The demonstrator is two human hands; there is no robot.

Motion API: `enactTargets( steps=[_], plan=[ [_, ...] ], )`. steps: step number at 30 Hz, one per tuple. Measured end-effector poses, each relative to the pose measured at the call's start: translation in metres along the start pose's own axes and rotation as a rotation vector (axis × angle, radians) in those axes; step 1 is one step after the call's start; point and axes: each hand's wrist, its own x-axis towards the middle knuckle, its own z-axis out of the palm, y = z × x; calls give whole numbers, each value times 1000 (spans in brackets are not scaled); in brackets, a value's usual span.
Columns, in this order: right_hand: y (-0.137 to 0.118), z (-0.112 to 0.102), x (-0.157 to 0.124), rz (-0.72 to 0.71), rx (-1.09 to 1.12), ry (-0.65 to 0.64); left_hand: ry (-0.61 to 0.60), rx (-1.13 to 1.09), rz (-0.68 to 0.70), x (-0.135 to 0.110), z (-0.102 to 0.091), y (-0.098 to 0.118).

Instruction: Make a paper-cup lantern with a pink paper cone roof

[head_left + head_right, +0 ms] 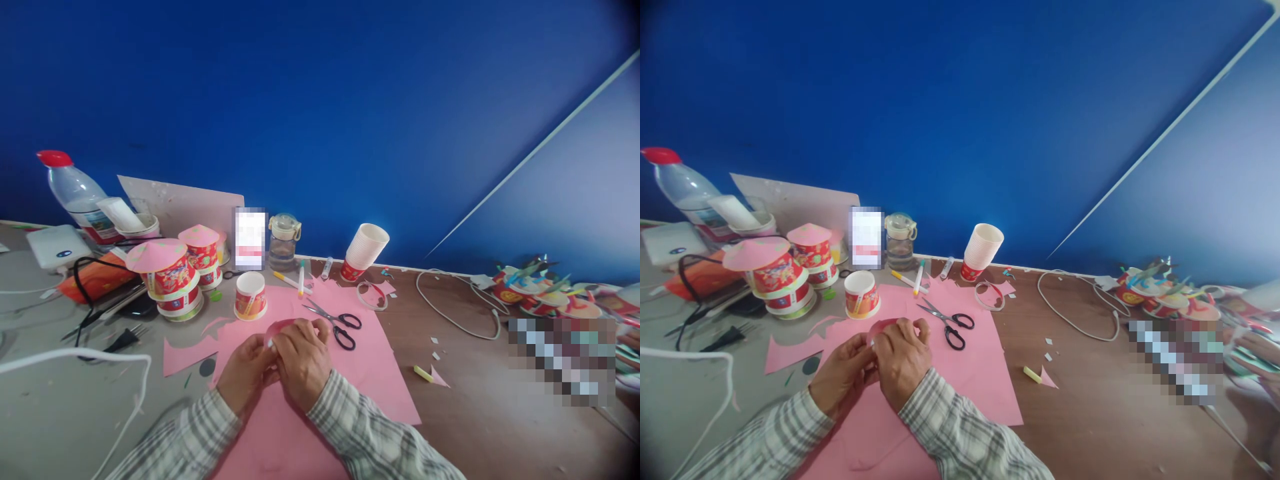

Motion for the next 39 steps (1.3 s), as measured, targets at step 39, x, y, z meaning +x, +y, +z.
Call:
enactTargets(
  steps=[39],
  plan=[
    [5, -3, 8, 250, 302, 85, -293, -228, 68, -7, 3, 3]
  ],
)
